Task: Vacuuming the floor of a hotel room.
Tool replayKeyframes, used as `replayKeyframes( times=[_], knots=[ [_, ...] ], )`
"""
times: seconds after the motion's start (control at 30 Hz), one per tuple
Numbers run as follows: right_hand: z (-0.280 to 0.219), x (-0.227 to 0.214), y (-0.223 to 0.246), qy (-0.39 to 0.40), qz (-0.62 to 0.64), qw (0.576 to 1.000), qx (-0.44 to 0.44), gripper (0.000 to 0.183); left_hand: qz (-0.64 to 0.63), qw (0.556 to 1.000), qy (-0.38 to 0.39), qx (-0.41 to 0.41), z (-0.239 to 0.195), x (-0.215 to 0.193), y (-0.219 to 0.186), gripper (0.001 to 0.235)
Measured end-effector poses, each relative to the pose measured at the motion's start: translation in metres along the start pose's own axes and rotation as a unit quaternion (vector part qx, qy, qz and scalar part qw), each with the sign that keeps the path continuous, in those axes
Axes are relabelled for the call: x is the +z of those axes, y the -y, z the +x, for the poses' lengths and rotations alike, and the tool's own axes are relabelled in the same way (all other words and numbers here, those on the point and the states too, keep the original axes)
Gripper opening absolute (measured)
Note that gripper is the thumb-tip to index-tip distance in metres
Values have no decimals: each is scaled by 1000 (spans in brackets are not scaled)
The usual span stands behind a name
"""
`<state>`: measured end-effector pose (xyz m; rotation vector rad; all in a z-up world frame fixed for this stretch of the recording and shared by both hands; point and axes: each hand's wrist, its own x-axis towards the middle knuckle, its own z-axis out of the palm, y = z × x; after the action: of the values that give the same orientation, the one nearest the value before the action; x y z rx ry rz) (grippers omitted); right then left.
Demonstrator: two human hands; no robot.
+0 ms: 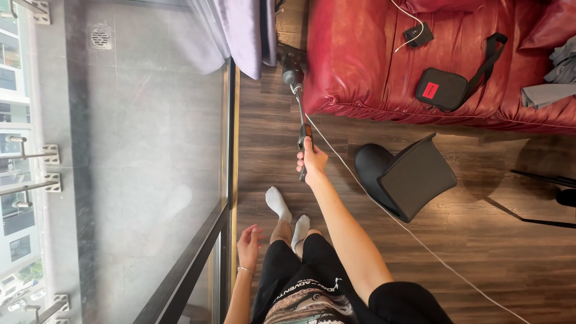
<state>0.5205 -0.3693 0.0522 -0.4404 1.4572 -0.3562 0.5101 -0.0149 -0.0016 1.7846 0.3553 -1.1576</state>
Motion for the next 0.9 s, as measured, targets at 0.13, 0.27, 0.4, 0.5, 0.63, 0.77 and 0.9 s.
replayKeyframes(
  times=[0.13,0.27,0.4,0.5,0.63,0.77,0.9],
  knots=[
    [-32,3,-6,3,-29,1000,-9,35,-3,1000,5,24,13,8,6,32],
    [-64,-7,-20,-1,-51,999,-19,34,-10,1000,12,24,23,26,-5,32],
    [-54,-31,-13,25,-119,990,-67,35,-21,999,18,35,24,45,-29,33],
    [-24,-40,24,3,-134,990,-42,34,-29,999,14,32,30,55,-33,32],
    [16,-36,59,20,-145,988,-55,33,-20,999,-7,40,33,64,-45,32],
    [31,-29,75,21,-172,983,-66,33,-24,999,-28,26,34,76,-56,33],
    [13,-29,52,27,-146,987,-66,37,-26,999,-19,13,37,96,-67,33]
  ],
)
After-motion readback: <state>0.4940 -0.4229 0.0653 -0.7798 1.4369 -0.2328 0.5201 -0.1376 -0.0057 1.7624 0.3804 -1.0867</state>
